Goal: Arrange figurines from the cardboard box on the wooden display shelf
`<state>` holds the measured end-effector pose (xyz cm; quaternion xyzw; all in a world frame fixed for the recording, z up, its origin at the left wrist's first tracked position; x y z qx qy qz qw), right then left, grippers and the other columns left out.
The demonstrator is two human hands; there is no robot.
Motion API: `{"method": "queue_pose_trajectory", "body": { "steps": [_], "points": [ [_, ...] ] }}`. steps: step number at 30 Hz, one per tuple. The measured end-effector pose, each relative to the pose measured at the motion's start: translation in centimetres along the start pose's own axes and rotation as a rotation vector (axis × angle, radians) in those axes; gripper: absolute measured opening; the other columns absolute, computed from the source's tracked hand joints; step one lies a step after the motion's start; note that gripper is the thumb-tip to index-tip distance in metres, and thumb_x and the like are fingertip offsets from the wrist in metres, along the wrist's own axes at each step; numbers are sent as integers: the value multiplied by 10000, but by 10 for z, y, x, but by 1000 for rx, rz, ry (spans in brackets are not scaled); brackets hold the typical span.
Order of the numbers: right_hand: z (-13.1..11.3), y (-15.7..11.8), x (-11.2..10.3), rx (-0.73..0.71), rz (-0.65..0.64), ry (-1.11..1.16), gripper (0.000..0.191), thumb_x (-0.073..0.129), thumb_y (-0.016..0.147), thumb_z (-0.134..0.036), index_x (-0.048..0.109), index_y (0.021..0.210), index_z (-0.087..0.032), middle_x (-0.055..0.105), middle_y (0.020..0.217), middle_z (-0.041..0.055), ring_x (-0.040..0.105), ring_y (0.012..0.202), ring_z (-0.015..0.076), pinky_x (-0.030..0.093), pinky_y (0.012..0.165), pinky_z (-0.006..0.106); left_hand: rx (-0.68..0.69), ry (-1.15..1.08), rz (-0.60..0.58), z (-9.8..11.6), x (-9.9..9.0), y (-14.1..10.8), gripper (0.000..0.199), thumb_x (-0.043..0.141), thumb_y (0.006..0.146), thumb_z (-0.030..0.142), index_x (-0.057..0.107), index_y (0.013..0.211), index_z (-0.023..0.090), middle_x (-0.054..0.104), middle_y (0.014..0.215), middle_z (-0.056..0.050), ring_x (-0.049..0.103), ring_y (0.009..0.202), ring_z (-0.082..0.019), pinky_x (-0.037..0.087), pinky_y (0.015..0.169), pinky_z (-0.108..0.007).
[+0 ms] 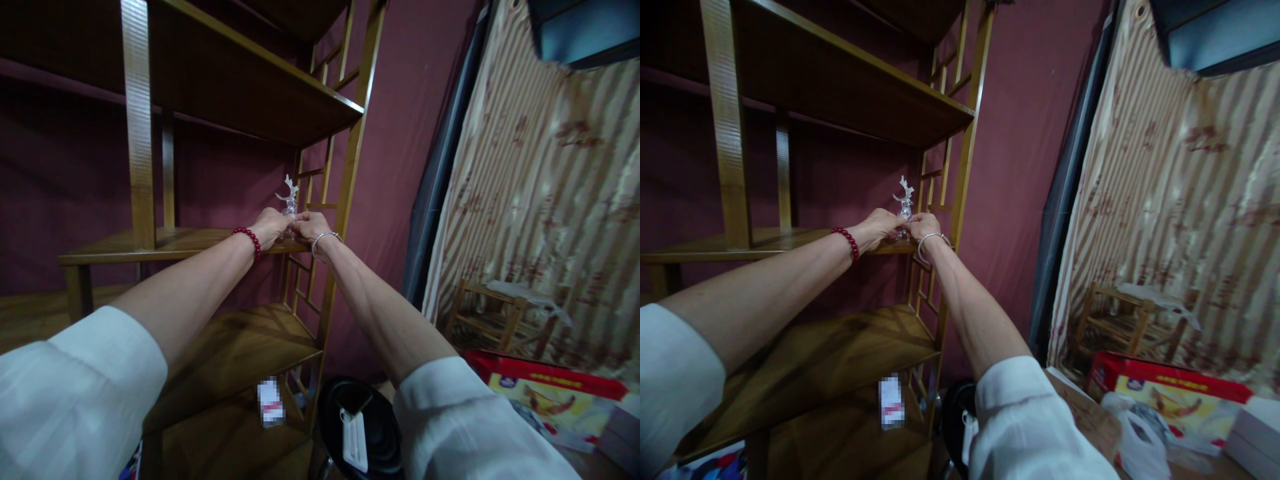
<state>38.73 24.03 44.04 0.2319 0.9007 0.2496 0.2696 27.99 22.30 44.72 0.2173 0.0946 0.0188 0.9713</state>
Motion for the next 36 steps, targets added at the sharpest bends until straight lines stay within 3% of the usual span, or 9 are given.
{"method": "queue_pose_trajectory", "body": {
  "steps": [7, 36],
  "points": [
    [-1, -2, 1, 21, -13, -20, 133, 675, 586, -171, 659, 708, -121, 605, 518, -15, 533, 452, 70, 448, 519, 167, 5, 64, -21, 2, 0, -3, 192, 598, 712, 249, 550, 585, 113, 467, 439, 7, 446, 419, -86, 333, 443, -221],
    [6, -1, -2, -27, -30, -133, 209, 650, 569, -160, 665, 775, -139, 644, 646, 11, 590, 591, 105, 458, 604, 189, 10, 39, 66, -10, 2, 14, 243, 635, 668, 324, 615, 748, 95, 586, 546, -63, 542, 513, -125, 372, 467, -218]
  ]
}}
Point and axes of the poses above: each hand's wrist, its own y-axis towards the middle knuckle, its own x-axis out of the palm, z = x × y, the point moved 1 cm from there along y, towards the middle knuckle
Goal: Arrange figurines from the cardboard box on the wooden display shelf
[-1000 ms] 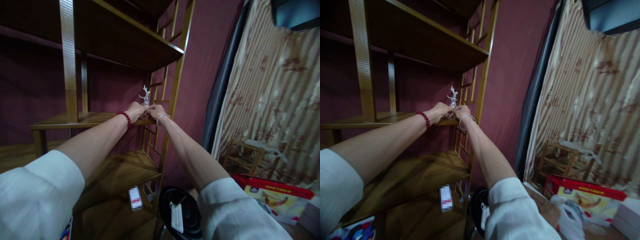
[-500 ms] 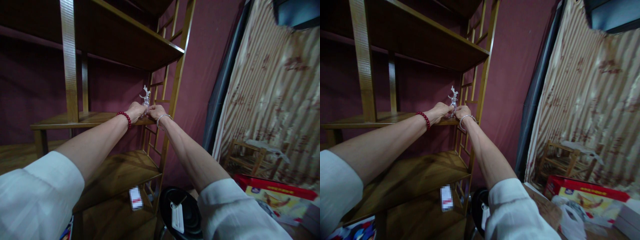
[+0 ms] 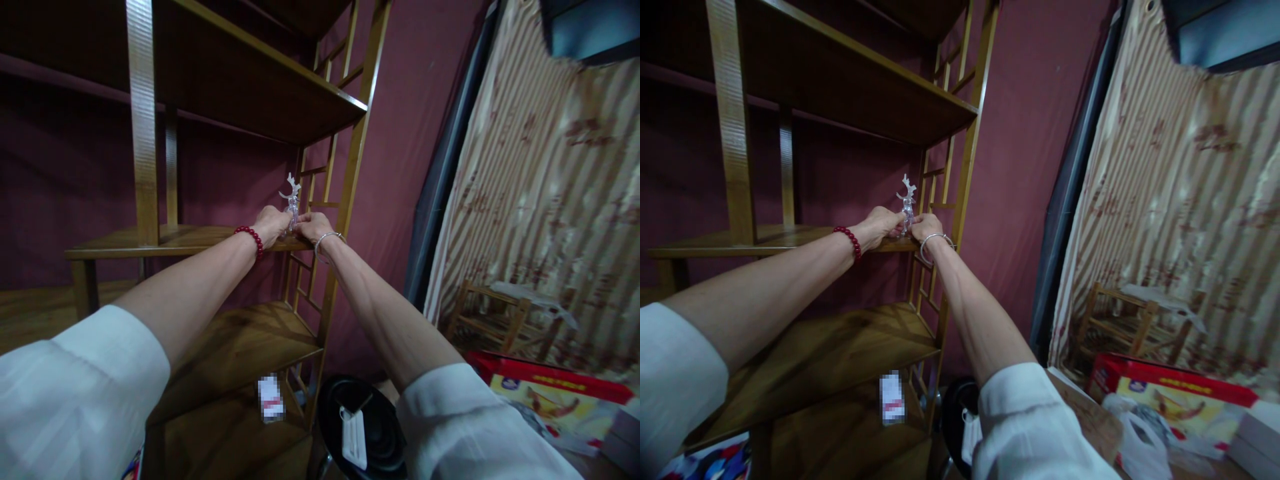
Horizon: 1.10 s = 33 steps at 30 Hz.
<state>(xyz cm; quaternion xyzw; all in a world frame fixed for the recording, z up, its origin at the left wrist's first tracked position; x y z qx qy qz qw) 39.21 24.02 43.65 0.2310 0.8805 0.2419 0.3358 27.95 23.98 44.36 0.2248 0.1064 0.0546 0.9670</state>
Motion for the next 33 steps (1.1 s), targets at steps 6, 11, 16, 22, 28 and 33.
{"method": "queue_pose_trajectory", "body": {
  "steps": [6, 11, 16, 22, 28, 33],
  "points": [
    [1, 2, -1, -8, 39, 0, 219, 614, 607, -143, 653, 822, -161, 658, 693, 33, 617, 661, 135, 465, 624, 211, 24, 83, 43, 1, -4, -1, 171, 622, 666, 297, 615, 685, 128, 615, 590, -94, 592, 615, -172, 386, 500, -230],
    [-3, -8, -9, 10, 78, -66, 268, 582, 620, -136, 639, 880, -164, 662, 789, 49, 618, 756, 157, 466, 711, 243, 109, 325, 202, 8, -11, -12, 110, 588, 670, 257, 619, 651, 154, 644, 739, -129, 595, 784, -225, 406, 612, -278],
    [-3, -18, -13, 0, 98, -91, 309, 553, 630, -135, 622, 930, -151, 655, 878, 63, 601, 837, 176, 454, 789, 282, 388, 328, 203, 14, -16, -31, 120, 535, 716, 214, 617, 637, 176, 628, 729, -100, 568, 831, -220, 405, 667, -282],
    [3, -27, -10, -90, 163, -65, 258, 531, 681, -166, 615, 923, -131, 646, 903, 73, 590, 877, 191, 445, 836, 330, 614, 394, 131, 11, -17, -56, 165, 460, 763, 186, 617, 712, 187, 607, 778, -66, 533, 871, -193, 395, 729, -268],
    [15, -30, -1, -262, 189, 9, 283, 454, 758, -221, 576, 996, -127, 628, 934, 68, 576, 909, 189, 439, 847, 392, 670, 398, -1, -2, -19, -73, 179, 426, 779, 175, 602, 751, 164, 589, 833, -55, 510, 925, -189, 363, 802, -280],
    [20, -37, 6, -364, 203, 15, 291, 409, 789, -223, 551, 1026, -134, 611, 970, 68, 574, 925, 179, 430, 857, 397, 724, 411, -33, -10, -24, -80, 181, 413, 786, 177, 591, 792, 148, 581, 873, -54, 495, 955, -196, 334, 852, -302]
  ]
}}
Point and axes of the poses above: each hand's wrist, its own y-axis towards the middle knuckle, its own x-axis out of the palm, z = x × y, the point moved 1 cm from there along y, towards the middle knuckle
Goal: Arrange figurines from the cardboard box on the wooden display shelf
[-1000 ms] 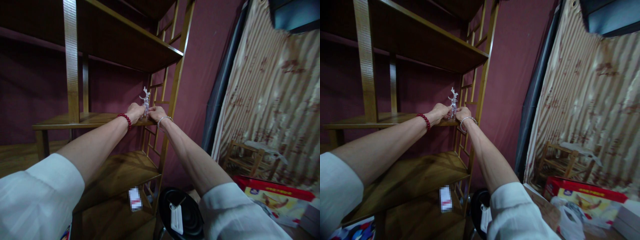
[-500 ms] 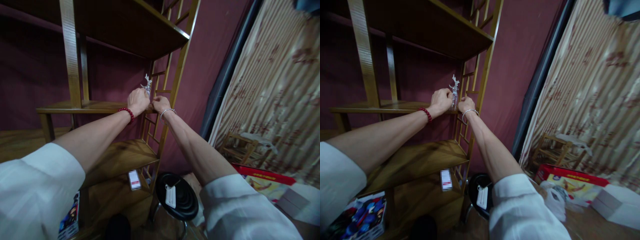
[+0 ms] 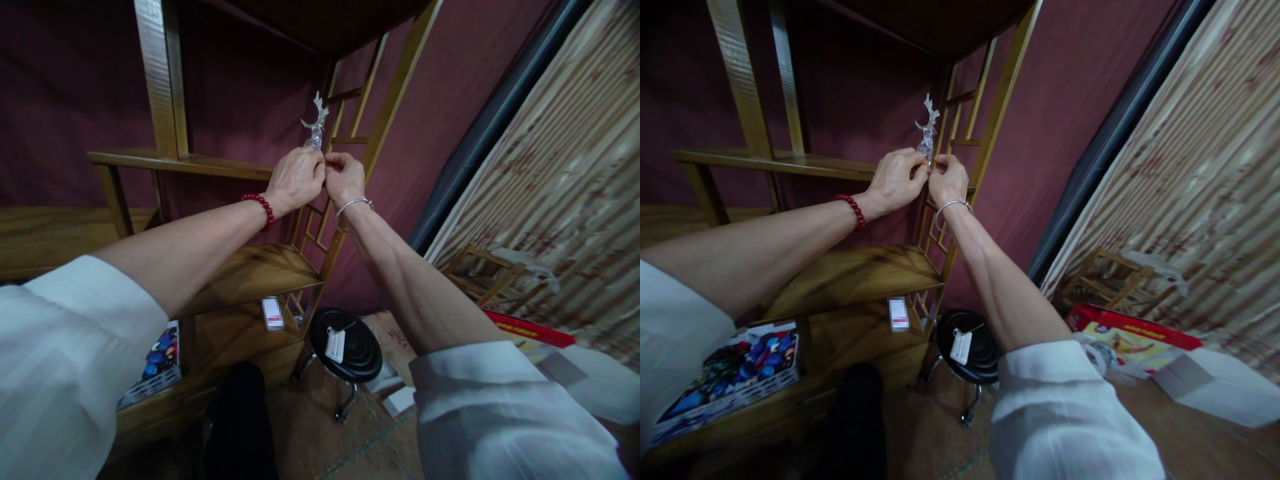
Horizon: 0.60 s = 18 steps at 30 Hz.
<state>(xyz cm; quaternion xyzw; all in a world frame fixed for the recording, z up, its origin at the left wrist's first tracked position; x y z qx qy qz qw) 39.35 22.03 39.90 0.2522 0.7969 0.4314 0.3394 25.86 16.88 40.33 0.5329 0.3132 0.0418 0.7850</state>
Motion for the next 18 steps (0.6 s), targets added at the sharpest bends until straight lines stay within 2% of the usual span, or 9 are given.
{"method": "queue_pose_trajectory", "body": {
  "steps": [7, 12, 18],
  "points": [
    [-9, -20, 4, -64, 43, 34, 304, 376, 786, -174, 532, 1045, -147, 595, 988, 64, 564, 932, 168, 420, 874, 388, 60, 51, -25, 1, -7, -15, 181, 404, 788, 170, 582, 815, 158, 582, 922, -54, 485, 970, -197, 328, 873, -316],
    [-16, -40, 3, -99, 66, 40, 353, 342, 754, -125, 533, 1047, -178, 578, 1002, 50, 552, 936, 159, 422, 880, 388, 43, 37, -53, 1, -11, -30, 183, 403, 792, 181, 584, 799, 165, 583, 907, -63, 487, 965, -195, 344, 862, -305],
    [-36, -76, 1, -134, 97, 60, 430, 332, 708, -86, 527, 1076, -191, 550, 1050, 57, 513, 996, 168, 405, 907, 386, -14, -2, -92, 4, -16, -56, 190, 396, 790, 177, 585, 801, 159, 581, 905, -66, 501, 933, -187, 378, 839, -298]
  ]
}}
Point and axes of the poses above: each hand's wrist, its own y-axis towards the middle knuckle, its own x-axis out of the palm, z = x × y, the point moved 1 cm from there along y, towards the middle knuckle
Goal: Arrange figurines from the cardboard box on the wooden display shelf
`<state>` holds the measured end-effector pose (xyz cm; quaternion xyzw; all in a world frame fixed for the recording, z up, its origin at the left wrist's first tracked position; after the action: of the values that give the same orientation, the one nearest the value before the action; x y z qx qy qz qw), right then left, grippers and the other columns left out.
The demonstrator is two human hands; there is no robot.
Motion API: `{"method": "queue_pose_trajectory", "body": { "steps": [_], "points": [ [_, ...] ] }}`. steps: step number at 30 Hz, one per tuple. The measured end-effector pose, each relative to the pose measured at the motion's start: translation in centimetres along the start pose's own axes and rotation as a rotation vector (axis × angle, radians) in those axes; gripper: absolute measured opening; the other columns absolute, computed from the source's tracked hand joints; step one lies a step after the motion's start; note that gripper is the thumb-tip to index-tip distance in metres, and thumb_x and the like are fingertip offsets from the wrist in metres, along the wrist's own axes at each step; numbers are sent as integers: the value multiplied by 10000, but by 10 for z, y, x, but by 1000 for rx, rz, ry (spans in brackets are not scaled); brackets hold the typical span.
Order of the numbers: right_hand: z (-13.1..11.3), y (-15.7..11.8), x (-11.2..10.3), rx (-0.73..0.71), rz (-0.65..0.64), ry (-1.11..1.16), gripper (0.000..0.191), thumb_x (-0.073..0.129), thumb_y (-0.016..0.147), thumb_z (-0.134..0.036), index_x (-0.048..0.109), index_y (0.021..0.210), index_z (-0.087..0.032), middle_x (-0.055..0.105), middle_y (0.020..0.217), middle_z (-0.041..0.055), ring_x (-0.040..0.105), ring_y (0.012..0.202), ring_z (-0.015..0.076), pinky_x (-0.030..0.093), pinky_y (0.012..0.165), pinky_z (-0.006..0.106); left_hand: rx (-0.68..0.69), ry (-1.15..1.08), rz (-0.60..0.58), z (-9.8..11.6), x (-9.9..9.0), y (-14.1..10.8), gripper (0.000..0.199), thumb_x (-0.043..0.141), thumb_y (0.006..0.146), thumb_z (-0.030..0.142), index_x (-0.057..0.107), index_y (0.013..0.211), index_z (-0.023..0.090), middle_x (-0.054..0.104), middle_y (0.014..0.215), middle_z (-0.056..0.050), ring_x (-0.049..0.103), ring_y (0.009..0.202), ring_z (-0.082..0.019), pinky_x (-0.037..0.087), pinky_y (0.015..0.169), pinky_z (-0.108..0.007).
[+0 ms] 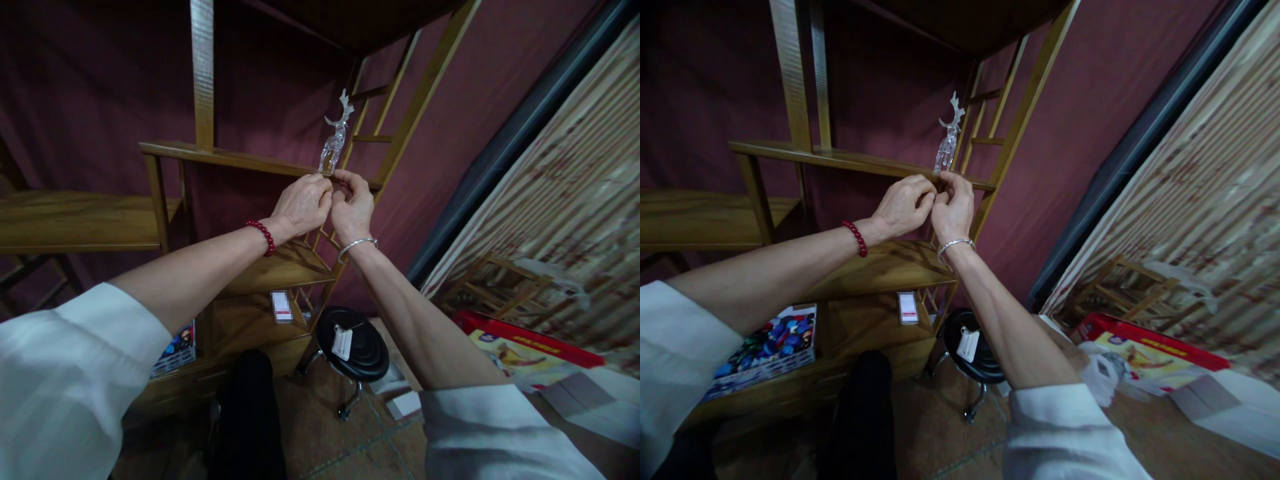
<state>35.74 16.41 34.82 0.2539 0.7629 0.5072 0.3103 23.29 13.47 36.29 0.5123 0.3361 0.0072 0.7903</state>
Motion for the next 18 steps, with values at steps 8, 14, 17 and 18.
{"method": "queue_pose_trajectory", "body": {
  "steps": [8, 14, 17, 18],
  "points": [
    [-38, -56, -2, 105, -11, 111, 438, 336, 692, -67, 563, 1034, -219, 538, 1107, 47, 463, 1083, 166, 353, 974, 372, -22, -7, -58, 0, -1, -49, 217, 374, 788, 142, 583, 836, 178, 585, 901, -53, 543, 817, -142, 422, 789, -259],
    [-61, -111, 1, 202, -79, 206, 398, 341, 696, -73, 607, 952, -222, 547, 1105, 51, 469, 1086, 161, 366, 967, 346, -112, -104, -49, -3, 7, -106, 213, 371, 790, 116, 565, 834, 191, 594, 906, -49, 542, 856, -142, 428, 822, -268],
    [-67, -145, 9, 232, -115, 307, 418, 335, 677, -52, 603, 951, -218, 539, 1116, 45, 476, 1075, 153, 365, 964, 351, -170, -143, -95, -7, 13, -143, 221, 364, 788, 96, 555, 849, 189, 592, 891, -46, 540, 857, -145, 438, 810, -283],
    [-69, -156, 13, 244, -133, 348, 424, 338, 669, -45, 599, 958, -211, 536, 1119, 47, 480, 1068, 152, 371, 956, 351, -207, -144, -104, -9, 13, -156, 226, 367, 782, 85, 551, 869, 182, 589, 893, -44, 541, 852, -145, 443, 797, -286]
  ]
}}
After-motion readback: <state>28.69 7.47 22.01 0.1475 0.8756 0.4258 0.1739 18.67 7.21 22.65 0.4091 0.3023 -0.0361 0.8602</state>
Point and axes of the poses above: each hand's wrist, its own y-axis towards the middle knuckle, its own x-axis out of the palm, z = x × y, the point moved 1 cm from there along y, towards the middle knuckle
